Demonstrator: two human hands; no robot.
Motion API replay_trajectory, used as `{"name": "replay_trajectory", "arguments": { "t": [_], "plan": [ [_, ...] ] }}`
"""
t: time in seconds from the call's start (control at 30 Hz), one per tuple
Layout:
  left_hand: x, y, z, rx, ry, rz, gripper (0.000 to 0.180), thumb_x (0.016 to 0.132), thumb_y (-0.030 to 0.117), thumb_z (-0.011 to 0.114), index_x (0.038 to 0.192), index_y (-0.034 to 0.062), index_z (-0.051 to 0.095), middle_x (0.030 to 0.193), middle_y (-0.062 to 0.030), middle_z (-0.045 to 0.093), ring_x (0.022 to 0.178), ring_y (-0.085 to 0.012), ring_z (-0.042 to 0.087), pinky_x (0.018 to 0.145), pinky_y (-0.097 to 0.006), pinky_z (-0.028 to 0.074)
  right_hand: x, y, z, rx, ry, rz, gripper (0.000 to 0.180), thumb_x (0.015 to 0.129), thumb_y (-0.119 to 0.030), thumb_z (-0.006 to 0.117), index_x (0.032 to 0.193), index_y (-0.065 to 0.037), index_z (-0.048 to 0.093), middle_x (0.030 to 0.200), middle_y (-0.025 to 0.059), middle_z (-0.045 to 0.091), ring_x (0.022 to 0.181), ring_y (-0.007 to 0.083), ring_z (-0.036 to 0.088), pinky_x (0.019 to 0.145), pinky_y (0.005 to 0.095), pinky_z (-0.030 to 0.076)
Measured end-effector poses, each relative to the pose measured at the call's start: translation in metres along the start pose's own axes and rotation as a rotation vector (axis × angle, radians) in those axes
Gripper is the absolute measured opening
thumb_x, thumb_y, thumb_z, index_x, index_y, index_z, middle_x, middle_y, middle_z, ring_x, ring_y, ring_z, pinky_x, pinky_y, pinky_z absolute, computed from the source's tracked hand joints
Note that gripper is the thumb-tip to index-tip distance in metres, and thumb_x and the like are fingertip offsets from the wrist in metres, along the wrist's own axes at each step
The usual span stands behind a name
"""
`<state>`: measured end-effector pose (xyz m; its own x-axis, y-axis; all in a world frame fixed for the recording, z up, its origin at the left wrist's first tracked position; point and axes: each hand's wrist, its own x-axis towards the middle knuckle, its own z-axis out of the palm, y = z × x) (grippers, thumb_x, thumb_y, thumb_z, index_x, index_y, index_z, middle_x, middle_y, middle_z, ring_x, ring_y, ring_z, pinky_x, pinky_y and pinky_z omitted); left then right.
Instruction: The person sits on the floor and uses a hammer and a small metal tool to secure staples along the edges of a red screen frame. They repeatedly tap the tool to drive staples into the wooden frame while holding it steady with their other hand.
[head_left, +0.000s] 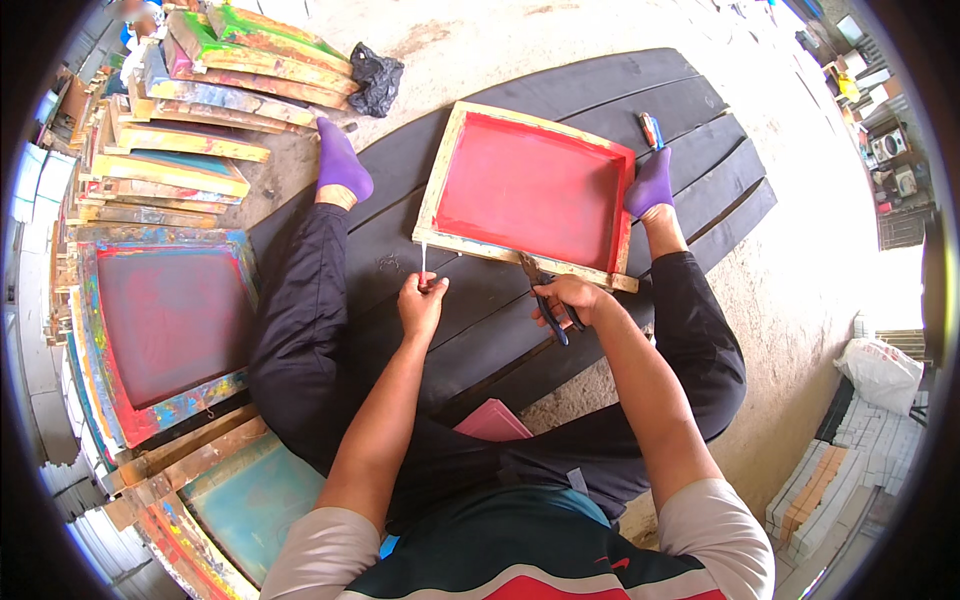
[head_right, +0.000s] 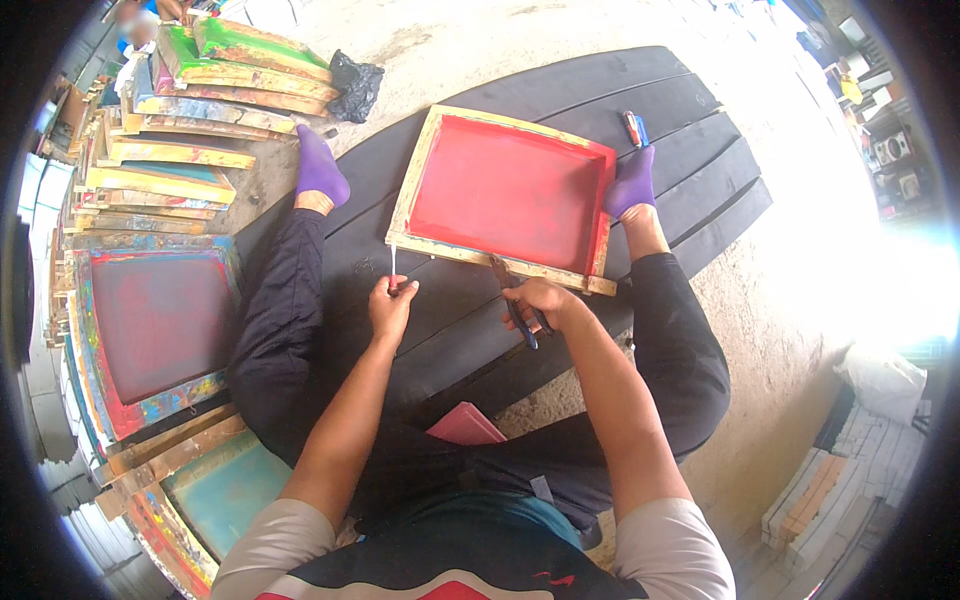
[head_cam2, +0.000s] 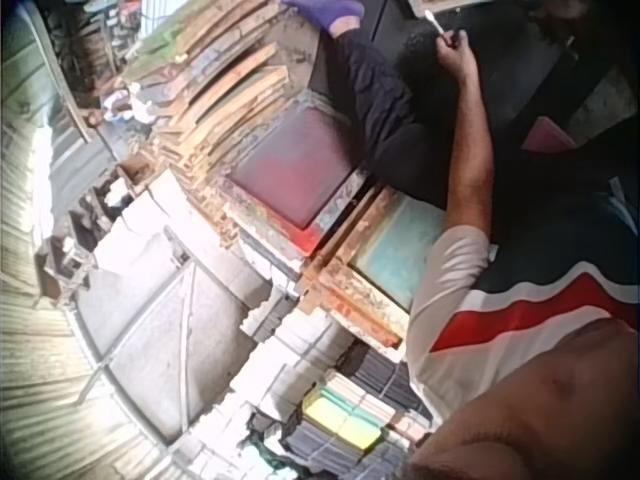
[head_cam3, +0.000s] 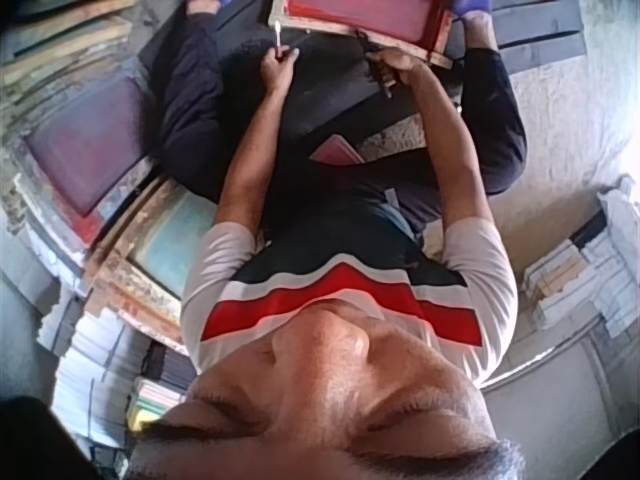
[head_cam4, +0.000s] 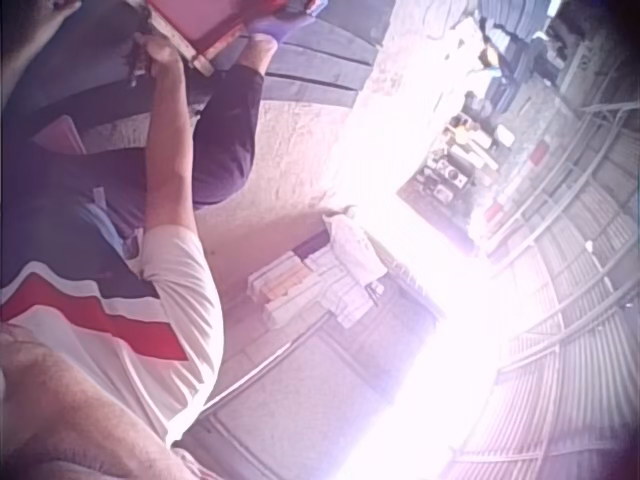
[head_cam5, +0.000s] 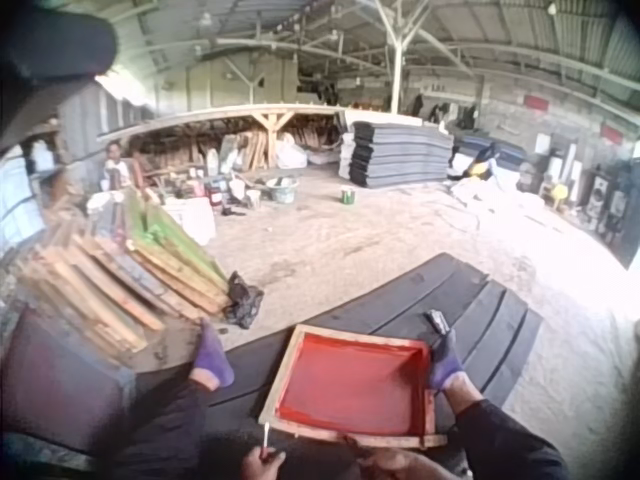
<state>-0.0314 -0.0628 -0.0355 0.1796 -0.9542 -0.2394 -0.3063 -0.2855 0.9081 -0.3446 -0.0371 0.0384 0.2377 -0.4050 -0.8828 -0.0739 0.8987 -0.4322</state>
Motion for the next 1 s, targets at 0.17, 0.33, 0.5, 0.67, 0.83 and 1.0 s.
{"name": "replay_trajectory", "arguments": {
  "t": [0.17,0.33,0.5,0.67,0.83,1.0],
  "plan": [
    [-0.015,0.012,0.01,0.013,-0.061,0.026,0.028,0.085,0.02,0.084,0.101,0.0014,0.07,0.082,-0.005,0.069,0.074,-0.014,0.064,0.071,-0.031,0.052,0.009,0.007,0.016,-0.194,0.225,-0.085,0.041,0.1,-0.036,0.065,0.106,0.004,0.065,0.086,0.017,0.072,0.067,0.0258,0.072,0.051,0.0436,0.055],
    [-0.021,0.014,0.016,0.043,-0.117,0.045,0.026,0.086,0.02,0.083,0.099,0.0014,0.069,0.082,-0.0053,0.069,0.075,-0.0134,0.065,0.071,-0.03,0.052,0.014,0.018,0.03,-0.52,0.474,-0.185,0.042,0.096,-0.036,0.067,0.1,0.006,0.067,0.085,0.0242,0.073,0.073,0.0343,0.075,0.066,0.0471,0.06],
    [-0.017,-0.002,0.016,-0.001,-0.11,0.037,0.026,0.085,0.018,0.083,0.098,0.0,0.069,0.082,-0.0062,0.07,0.075,-0.0141,0.066,0.071,-0.031,0.053,0.014,0.031,0.052,-0.943,0.758,-0.292,0.046,0.097,-0.041,0.064,0.1,0.005,0.067,0.097,0.033,0.071,0.099,0.0492,0.07,0.087,0.0552,0.057],
    [-0.016,-0.001,0.017,0.016,-0.14,0.051,0.026,0.088,0.02,0.081,0.099,0.0007,0.069,0.084,-0.0054,0.07,0.073,-0.0126,0.063,0.07,-0.03,0.051,0.022,0.054,0.053,-0.814,0.696,-0.34,0.045,0.097,-0.041,0.064,0.099,0.004,0.068,0.089,0.0254,0.074,0.094,0.0435,0.072,0.084,0.0515,0.055],
    [-0.015,0.028,0.0,-0.282,-0.403,-0.402,0.035,0.095,0.034,0.076,0.108,0.0028,0.069,0.092,-0.0067,0.072,0.06,-0.0096,0.057,0.055,-0.032,0.048,0.011,0.044,0.074,-0.57,0.417,-0.316,0.048,0.096,-0.042,0.068,0.095,0.005,0.068,0.079,0.0178,0.072,0.078,0.0322,0.073,0.074,0.0441,0.056],
    [0.006,0.029,-0.023,-0.687,-0.574,-0.576,0.042,0.103,0.047,0.062,0.114,0.0065,0.069,0.099,-0.0064,0.069,0.048,-0.0091,0.046,0.043,-0.027,0.037,0.021,0.017,0.108,-0.317,0.017,-0.355,0.04,0.1,-0.04,0.068,0.097,0.0,0.067,0.076,0.009,0.07,0.062,0.0176,0.067,0.056,0.0337,0.052]
  ]
}}
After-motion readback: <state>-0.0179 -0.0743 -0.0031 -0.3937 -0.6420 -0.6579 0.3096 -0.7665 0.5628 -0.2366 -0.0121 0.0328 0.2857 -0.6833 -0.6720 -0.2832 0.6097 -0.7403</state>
